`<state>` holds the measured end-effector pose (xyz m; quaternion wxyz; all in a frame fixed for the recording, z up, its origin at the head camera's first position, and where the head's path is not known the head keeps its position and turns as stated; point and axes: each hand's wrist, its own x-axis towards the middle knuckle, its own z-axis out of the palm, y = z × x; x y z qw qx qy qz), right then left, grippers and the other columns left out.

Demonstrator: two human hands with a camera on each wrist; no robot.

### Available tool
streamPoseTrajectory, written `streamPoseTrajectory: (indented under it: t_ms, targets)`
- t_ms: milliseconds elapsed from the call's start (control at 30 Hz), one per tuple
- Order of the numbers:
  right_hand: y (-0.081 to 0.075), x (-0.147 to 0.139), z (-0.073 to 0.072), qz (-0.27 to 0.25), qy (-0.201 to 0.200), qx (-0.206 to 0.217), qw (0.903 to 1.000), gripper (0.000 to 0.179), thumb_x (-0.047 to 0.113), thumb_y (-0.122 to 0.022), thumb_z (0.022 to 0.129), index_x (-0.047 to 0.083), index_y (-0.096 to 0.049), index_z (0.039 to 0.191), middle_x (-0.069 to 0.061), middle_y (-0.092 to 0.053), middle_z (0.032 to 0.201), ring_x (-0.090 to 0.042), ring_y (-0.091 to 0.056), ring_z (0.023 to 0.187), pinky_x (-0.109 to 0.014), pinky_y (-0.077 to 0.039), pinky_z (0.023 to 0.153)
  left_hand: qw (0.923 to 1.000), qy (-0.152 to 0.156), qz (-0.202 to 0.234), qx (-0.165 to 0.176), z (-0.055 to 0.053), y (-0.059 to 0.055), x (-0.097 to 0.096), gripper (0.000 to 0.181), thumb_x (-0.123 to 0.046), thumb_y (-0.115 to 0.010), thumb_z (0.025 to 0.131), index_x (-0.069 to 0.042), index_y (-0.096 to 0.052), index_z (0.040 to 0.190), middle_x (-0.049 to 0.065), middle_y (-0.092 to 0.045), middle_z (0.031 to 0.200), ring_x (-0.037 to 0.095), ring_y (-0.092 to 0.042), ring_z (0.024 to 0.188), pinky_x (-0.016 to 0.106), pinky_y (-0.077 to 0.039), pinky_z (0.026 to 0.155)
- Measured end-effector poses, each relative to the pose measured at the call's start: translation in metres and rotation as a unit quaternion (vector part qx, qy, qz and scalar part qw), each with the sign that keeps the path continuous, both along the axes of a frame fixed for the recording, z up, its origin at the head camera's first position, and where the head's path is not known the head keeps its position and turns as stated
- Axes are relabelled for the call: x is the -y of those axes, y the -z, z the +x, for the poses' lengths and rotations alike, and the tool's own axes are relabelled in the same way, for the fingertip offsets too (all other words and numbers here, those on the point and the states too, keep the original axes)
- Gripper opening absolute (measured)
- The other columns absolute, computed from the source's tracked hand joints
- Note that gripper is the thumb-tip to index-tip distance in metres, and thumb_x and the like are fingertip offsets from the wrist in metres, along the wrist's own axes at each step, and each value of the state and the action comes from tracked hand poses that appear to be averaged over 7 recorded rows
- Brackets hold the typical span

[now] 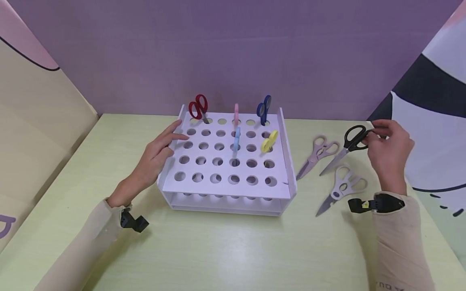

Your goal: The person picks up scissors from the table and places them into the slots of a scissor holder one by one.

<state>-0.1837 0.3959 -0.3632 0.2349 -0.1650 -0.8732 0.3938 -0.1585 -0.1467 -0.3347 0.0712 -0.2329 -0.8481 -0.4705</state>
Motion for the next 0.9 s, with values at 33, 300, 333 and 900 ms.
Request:
streamPoseTrajectory:
  t_ms: [33, 300, 333, 900]
  targets:
    - [-0.002, 0.003, 0.000, 0.014, 0.001, -0.003, 0.9999, 0.037, 0.005, -0.055, 0.096, 0.008, -0.060, 0.133, 0.021, -0.057, 0.089, 0.023, -0.052, 0.062, -0.003, -0.042, 0.062, 1.0000, 0.000, 0.000, 0.000, 0.000, 0.000, 0.000, 0.044, 0.000, -0.034, 0.092, -0.001, -0.065, 0.124, 0.002, -0.029, 0.162, 0.019, -0.025, 0.149, 0.043, -0.032, 0.104]
    - [-0.018, 0.028, 0.007, 0.107, -0.014, -0.084, 0.9906, 0.032, 0.010, -0.049, 0.101, 0.001, -0.063, 0.128, -0.021, -0.068, 0.120, 0.033, -0.041, 0.072, 0.000, -0.038, 0.071, 1.0000, -0.001, 0.001, 0.001, -0.001, 0.001, 0.000, 0.043, 0.000, -0.035, 0.092, -0.002, -0.065, 0.124, 0.000, -0.029, 0.162, 0.017, -0.025, 0.149, 0.043, -0.032, 0.101]
    - [-0.020, 0.031, 0.007, 0.110, -0.019, -0.097, 0.9891, 0.031, 0.009, -0.049, 0.101, 0.000, -0.064, 0.126, -0.022, -0.068, 0.119, 0.034, -0.041, 0.071, 0.000, -0.037, 0.069, 1.0000, -0.001, 0.000, 0.000, -0.001, 0.001, 0.000, 0.043, 0.000, -0.035, 0.092, -0.002, -0.065, 0.123, 0.000, -0.029, 0.162, 0.017, -0.025, 0.149, 0.043, -0.033, 0.100]
    - [-0.057, 0.068, 0.028, 0.120, -0.047, -0.220, 0.9669, 0.027, 0.011, -0.052, 0.100, -0.004, -0.070, 0.114, -0.020, -0.071, 0.109, 0.031, -0.048, 0.073, 0.001, -0.040, 0.068, 1.0000, -0.003, 0.000, -0.004, -0.001, 0.002, -0.001, 0.043, 0.000, -0.035, 0.092, -0.002, -0.065, 0.122, 0.001, -0.030, 0.162, 0.017, -0.026, 0.149, 0.042, -0.033, 0.101]
